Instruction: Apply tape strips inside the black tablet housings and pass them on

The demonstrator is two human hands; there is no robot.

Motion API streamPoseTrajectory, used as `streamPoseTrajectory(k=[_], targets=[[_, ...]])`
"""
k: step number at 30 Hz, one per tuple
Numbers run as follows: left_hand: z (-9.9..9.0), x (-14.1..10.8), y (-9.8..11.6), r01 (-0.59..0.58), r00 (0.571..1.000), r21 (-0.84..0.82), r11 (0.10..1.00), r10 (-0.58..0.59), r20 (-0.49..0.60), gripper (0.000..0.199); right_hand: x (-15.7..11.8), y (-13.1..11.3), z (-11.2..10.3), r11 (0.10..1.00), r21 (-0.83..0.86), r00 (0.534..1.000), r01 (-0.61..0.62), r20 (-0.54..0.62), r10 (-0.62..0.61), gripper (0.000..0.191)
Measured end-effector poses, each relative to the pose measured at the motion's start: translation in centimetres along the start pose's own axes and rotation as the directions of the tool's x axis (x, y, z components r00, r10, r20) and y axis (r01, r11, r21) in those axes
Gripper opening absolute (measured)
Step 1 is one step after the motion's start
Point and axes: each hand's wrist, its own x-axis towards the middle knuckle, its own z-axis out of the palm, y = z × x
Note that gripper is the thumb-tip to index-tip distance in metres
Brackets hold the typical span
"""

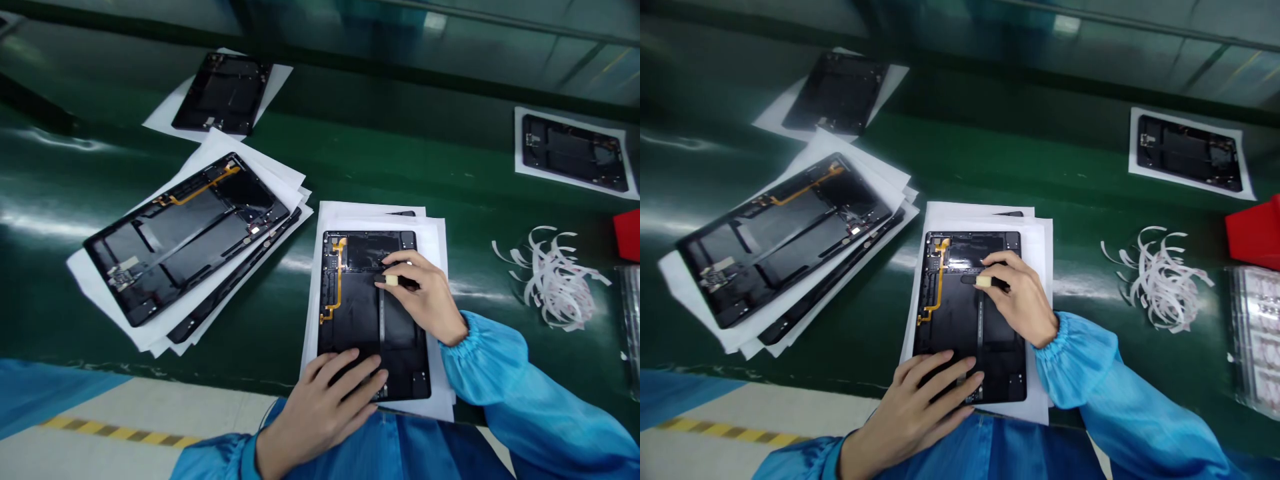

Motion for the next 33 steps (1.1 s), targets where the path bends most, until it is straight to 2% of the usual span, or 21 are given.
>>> streamPoseTrajectory(k=[17, 23, 29, 33], targets=[[0.0, 0.2, 0.1, -0.025, 0.997, -0.032, 0.999, 0.028, 0.071, 0.033, 0.0, 0.6, 0.3, 0.995, -0.070, 0.998, 0.065, 0.016, -0.064, 0.021], [-0.5, 0.7, 0.1, -0.023, 0.985, 0.062, 0.998, 0.012, 0.170, 0.041, 0.2, 0.6, 0.5, 0.993, -0.095, 0.998, 0.069, 0.011, -0.068, 0.023], [-0.5, 1.0, -0.3, -0.066, 0.977, 0.084, 0.994, 0.048, 0.207, 0.043, 0.6, 0.1, -0.4, 0.999, 0.025, 1.000, 0.028, -0.010, -0.028, 0.014], [-0.6, 1.2, -0.4, -0.086, 0.976, 0.096, 0.992, 0.064, 0.209, 0.043, 0.8, -0.4, -1.7, 0.994, 0.105, 0.999, 0.023, 0.030, -0.026, 0.013]])
